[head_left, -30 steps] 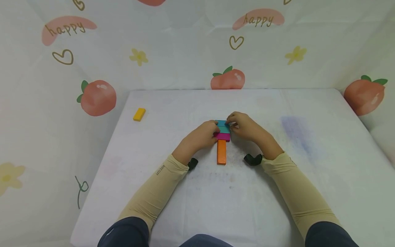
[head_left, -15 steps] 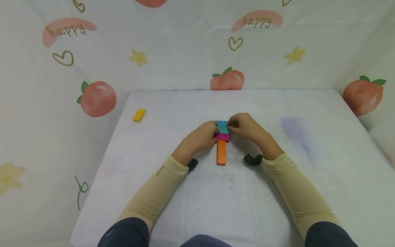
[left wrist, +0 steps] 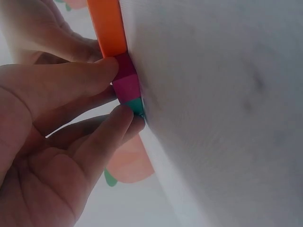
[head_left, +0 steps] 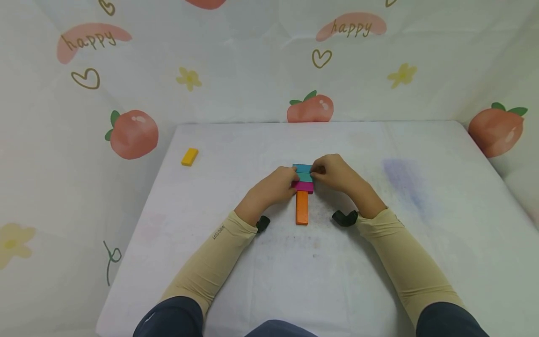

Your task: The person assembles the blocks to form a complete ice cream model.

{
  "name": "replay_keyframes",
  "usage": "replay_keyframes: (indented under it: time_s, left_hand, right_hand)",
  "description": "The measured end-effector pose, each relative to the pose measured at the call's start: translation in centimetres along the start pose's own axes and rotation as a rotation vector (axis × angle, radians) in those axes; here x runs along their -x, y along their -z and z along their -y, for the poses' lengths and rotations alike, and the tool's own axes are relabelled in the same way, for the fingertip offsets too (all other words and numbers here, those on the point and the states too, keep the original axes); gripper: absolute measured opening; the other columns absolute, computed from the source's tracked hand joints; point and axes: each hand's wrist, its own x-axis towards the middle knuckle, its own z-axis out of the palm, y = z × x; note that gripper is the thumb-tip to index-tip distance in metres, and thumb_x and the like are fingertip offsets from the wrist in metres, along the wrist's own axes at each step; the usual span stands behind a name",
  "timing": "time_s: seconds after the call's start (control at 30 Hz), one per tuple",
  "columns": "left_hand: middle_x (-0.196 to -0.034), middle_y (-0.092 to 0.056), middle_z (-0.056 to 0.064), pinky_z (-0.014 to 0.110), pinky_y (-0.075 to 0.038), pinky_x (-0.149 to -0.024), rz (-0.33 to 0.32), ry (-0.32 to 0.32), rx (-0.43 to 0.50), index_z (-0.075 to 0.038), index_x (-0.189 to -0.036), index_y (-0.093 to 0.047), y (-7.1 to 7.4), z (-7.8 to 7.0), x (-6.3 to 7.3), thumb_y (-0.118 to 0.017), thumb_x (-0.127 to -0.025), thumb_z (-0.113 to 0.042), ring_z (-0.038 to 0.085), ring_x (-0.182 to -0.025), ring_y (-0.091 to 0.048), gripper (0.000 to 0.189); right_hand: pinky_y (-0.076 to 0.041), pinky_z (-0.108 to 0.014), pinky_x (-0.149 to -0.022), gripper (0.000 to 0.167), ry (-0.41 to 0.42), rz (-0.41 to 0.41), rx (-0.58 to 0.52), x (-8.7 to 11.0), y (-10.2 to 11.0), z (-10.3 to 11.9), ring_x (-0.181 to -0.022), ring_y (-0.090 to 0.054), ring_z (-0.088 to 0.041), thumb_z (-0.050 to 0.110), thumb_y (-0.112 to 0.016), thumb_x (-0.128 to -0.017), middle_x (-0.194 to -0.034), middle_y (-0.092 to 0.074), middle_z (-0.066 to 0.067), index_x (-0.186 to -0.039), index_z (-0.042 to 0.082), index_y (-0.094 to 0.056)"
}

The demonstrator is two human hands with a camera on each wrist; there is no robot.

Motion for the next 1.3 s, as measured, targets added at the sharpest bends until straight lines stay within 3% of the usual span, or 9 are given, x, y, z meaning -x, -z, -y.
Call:
replay_keyframes:
  time_s: [0.47,0.67,0.9,0.97,1.13,1.3]
  left_hand:
    - [-0.155,-0.056,0.024,0.030,-0.050,-0.090,0.014,0.019,0.005,0.003,-0.119,-0.076,0.12,-0.10,0.11,-0.067,-0.102,-0.006,0.032,-0.144,-0.056,0.021]
    - [-0.153,-0.058,0.023,0.032,-0.053,-0.097,0.025,0.026,0.010,0.003,-0.122,-0.075,0.27,-0.24,0.19,-0.068,-0.102,-0.007,0.031,-0.140,-0.060,0.023]
    - [-0.132,-0.072,0.018,0.027,-0.047,-0.080,0.019,0.015,0.005,0.002,-0.111,-0.075,0.43,-0.25,0.21,-0.068,-0.102,-0.007,0.027,-0.112,-0.067,0.015]
    - [-0.131,-0.073,0.017,0.026,-0.047,-0.080,0.019,0.011,0.002,0.002,-0.112,-0.075,0.42,-0.20,0.20,-0.068,-0.102,-0.007,0.027,-0.114,-0.068,0.015]
    - [-0.142,-0.068,0.020,0.029,-0.051,-0.089,0.017,0.003,-0.005,0.003,-0.115,-0.075,0.39,-0.10,0.15,-0.068,-0.102,-0.006,0.030,-0.137,-0.062,0.018]
    - [-0.147,-0.063,0.022,0.030,-0.049,-0.089,0.016,-0.005,0.001,0.003,-0.111,-0.076,0.34,-0.03,0.16,-0.067,-0.102,-0.005,0.030,-0.141,-0.059,0.015]
  right_hand:
    - [-0.062,-0.046,-0.090,0.016,0.004,0.011,0.019,-0.19,-0.05,0.10,-0.093,-0.071,-0.028,0.007,-0.071,-0.100,-0.104,-0.078,-0.018,-0.108,-0.005,-0.078]
    - [-0.060,-0.048,-0.094,0.020,0.022,0.019,0.016,-0.02,0.37,0.19,-0.101,-0.069,-0.032,0.012,-0.077,-0.096,-0.108,-0.073,-0.017,-0.109,-0.004,-0.078]
    - [-0.059,-0.052,-0.101,0.029,0.095,0.087,0.013,0.08,0.89,0.26,-0.116,-0.066,-0.036,0.015,-0.082,-0.092,-0.125,-0.069,-0.019,-0.115,-0.003,-0.078]
    - [-0.059,-0.052,-0.101,0.031,0.102,0.104,0.011,0.07,0.87,0.24,-0.118,-0.065,-0.036,0.015,-0.083,-0.092,-0.127,-0.068,-0.020,-0.115,-0.003,-0.078]
    - [-0.058,-0.052,-0.102,0.032,0.110,0.118,0.018,0.18,0.81,0.19,-0.121,-0.064,-0.038,0.014,-0.083,-0.091,-0.130,-0.066,-0.022,-0.116,-0.004,-0.077]
    - [-0.057,-0.053,-0.104,0.035,0.114,0.128,0.022,0.36,0.90,0.16,-0.126,-0.062,-0.040,0.015,-0.084,-0.090,-0.136,-0.063,-0.024,-0.119,-0.004,-0.076]
